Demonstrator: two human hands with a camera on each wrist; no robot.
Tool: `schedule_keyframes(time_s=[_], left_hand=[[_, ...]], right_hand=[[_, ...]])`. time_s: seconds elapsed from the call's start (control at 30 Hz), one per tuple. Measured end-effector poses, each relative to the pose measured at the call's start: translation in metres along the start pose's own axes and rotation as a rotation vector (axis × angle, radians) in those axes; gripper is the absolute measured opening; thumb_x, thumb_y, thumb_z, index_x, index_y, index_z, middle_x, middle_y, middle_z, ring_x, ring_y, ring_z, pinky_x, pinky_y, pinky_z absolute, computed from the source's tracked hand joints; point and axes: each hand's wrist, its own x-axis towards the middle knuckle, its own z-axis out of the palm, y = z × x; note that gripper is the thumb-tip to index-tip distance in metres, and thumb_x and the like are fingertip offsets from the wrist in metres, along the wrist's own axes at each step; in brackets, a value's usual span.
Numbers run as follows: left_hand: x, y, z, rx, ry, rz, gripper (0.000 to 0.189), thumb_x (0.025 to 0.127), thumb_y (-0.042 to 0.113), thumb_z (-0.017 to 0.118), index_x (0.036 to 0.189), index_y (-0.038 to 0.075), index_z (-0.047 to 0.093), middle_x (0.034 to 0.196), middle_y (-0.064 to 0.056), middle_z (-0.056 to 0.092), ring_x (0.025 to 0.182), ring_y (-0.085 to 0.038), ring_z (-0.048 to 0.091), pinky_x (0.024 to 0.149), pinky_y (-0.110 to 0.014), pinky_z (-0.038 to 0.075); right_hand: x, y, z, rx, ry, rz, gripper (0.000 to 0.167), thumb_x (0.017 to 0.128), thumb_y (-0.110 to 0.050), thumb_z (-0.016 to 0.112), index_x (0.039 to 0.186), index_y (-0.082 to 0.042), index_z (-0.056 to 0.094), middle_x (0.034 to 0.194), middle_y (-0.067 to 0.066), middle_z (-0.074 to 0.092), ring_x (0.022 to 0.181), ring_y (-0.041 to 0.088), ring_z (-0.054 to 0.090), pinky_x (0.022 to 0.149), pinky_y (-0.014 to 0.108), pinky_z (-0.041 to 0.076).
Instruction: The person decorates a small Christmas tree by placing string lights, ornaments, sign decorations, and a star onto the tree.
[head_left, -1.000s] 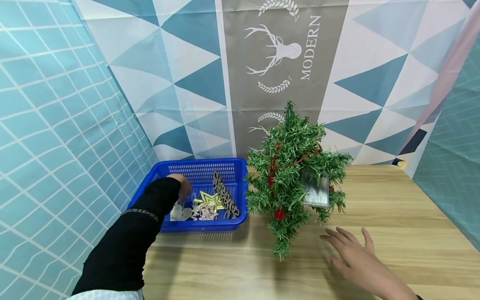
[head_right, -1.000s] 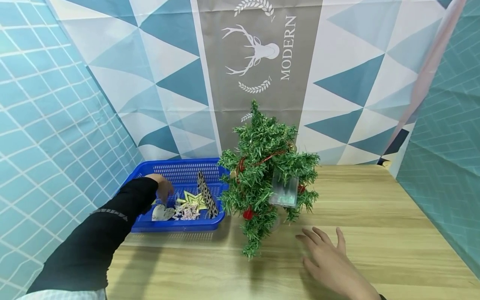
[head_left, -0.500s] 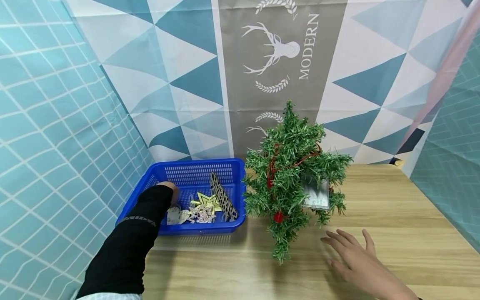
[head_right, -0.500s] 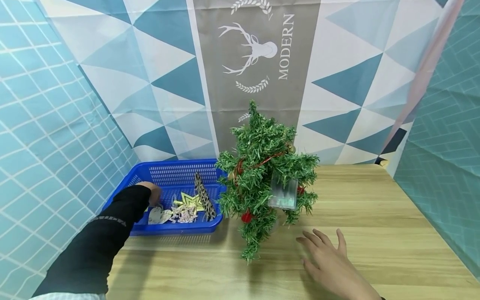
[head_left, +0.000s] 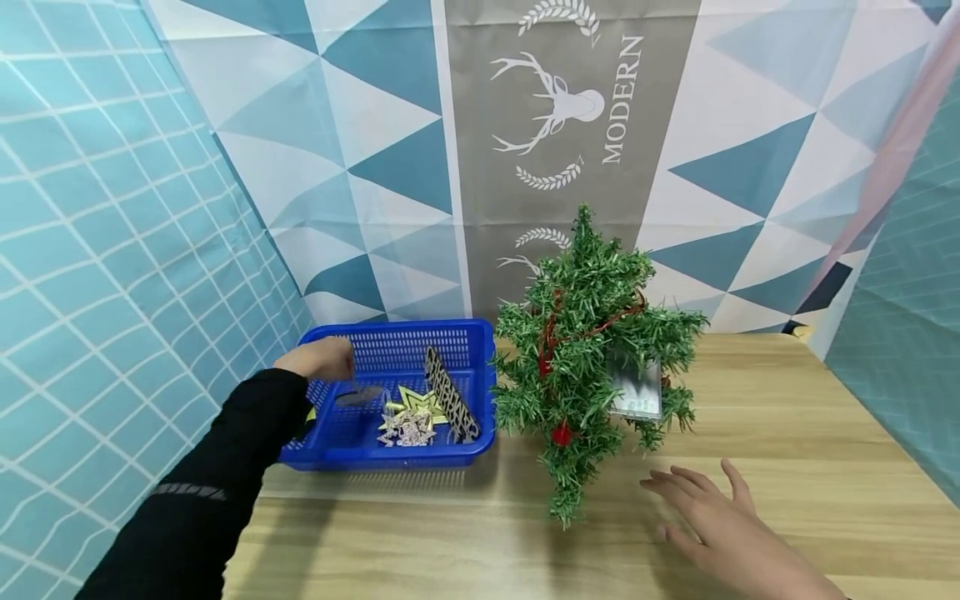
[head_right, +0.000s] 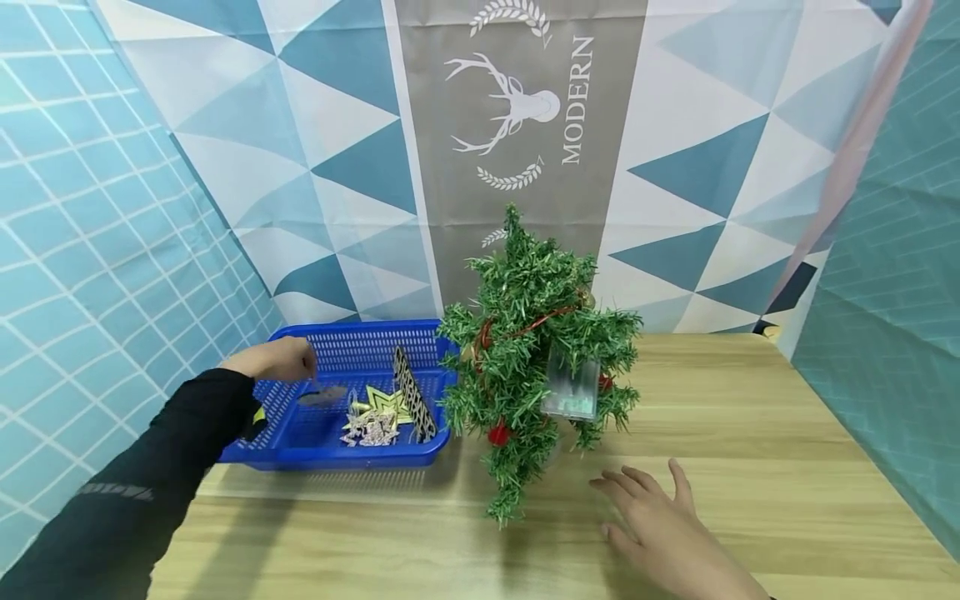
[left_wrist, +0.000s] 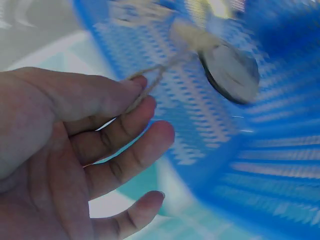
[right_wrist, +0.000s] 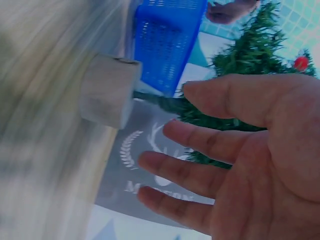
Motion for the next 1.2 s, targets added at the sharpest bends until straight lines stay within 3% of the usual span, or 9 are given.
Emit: schedule_keyframes(time_s=[0.17,0.3,0.4,0.47,0.53,0.63,0.73,0.9,1.2], left_hand=[[-0.043,0.033,-0.026,-0.011,0.18,0.195,0.031,0.094,0.001,0.05,0.067,0.014,0.045,0.062,0.0,0.032,0.058,-0.014,0.027,0.06,-0.035,0.026],[-0.079,0.072,-0.043,-0.03,0.303,0.338,0.023,0.089,-0.004,0.05,0.074,0.012,0.056,0.068,0.001,0.047,0.061,-0.012,0.039,0.061,-0.032,0.034],[-0.103,0.109,-0.043,-0.038,0.372,0.483,0.023,0.083,-0.006,0.055,0.074,0.015,0.059,0.07,0.007,0.052,0.062,-0.007,0.044,0.06,-0.027,0.04],[-0.116,0.135,-0.038,-0.049,0.41,0.611,0.022,0.08,-0.005,0.06,0.074,0.016,0.062,0.071,0.011,0.056,0.063,-0.003,0.049,0.061,-0.023,0.046],[-0.127,0.16,-0.031,-0.088,0.428,0.752,0.021,0.08,-0.003,0.063,0.074,0.017,0.062,0.071,0.013,0.057,0.065,0.002,0.052,0.062,-0.018,0.047],[-0.134,0.195,-0.018,-0.138,0.452,0.975,0.017,0.081,0.001,0.065,0.075,0.016,0.062,0.07,0.015,0.057,0.064,0.006,0.05,0.062,-0.01,0.044],[-0.133,0.227,-0.005,-0.208,0.444,1.117,0.014,0.083,0.003,0.064,0.078,0.015,0.062,0.07,0.014,0.055,0.061,0.007,0.044,0.06,-0.007,0.038],[-0.127,0.256,0.01,-0.412,0.375,1.137,0.012,0.086,0.0,0.061,0.085,0.012,0.063,0.076,0.009,0.059,0.067,0.009,0.045,0.064,-0.007,0.041],[-0.121,0.251,0.002,-0.675,0.384,1.038,0.008,0.09,0.004,0.064,0.097,0.007,0.065,0.083,0.005,0.061,0.075,0.002,0.053,0.07,-0.021,0.049]], right_hand=[[-0.001,-0.007,-0.017,0.005,-0.072,-0.035,0.042,0.088,-0.025,0.069,0.128,-0.018,0.058,0.124,0.004,0.059,0.11,0.031,0.057,0.091,0.061,0.035],[0.0,-0.013,-0.041,0.139,-0.232,-0.035,0.042,0.095,-0.033,0.06,0.133,-0.016,0.054,0.123,0.002,0.061,0.104,0.025,0.062,0.079,0.046,0.051],[0.001,-0.018,-0.061,0.265,-0.365,0.025,0.044,0.097,-0.04,0.053,0.133,-0.015,0.052,0.112,-0.006,0.063,0.095,0.011,0.063,0.07,0.035,0.053],[0.001,-0.024,-0.073,0.303,-0.38,0.043,0.041,0.098,-0.042,0.05,0.13,-0.017,0.055,0.104,-0.014,0.062,0.087,0.002,0.061,0.065,0.03,0.052],[0.001,-0.034,-0.085,0.307,-0.312,0.016,0.032,0.099,-0.039,0.05,0.124,-0.02,0.059,0.099,-0.019,0.06,0.083,-0.002,0.057,0.063,0.028,0.051],[0.004,-0.056,-0.096,0.373,-0.1,-0.129,0.02,0.097,-0.021,0.057,0.117,-0.025,0.062,0.098,-0.019,0.061,0.08,-0.002,0.056,0.062,0.025,0.05],[0.01,-0.08,-0.099,0.494,0.077,-0.303,0.031,0.089,-0.006,0.066,0.113,-0.026,0.064,0.096,-0.016,0.062,0.078,0.0,0.055,0.06,0.021,0.048],[0.023,-0.104,-0.103,0.545,0.232,-0.407,0.035,0.08,-0.003,0.076,0.098,-0.03,0.063,0.081,-0.018,0.055,0.069,0.0,0.049,0.057,0.015,0.044],[0.04,-0.105,-0.123,0.528,0.345,-0.358,0.036,0.077,0.006,0.075,0.087,-0.027,0.067,0.071,-0.017,0.052,0.065,0.002,0.046,0.057,0.019,0.04]])
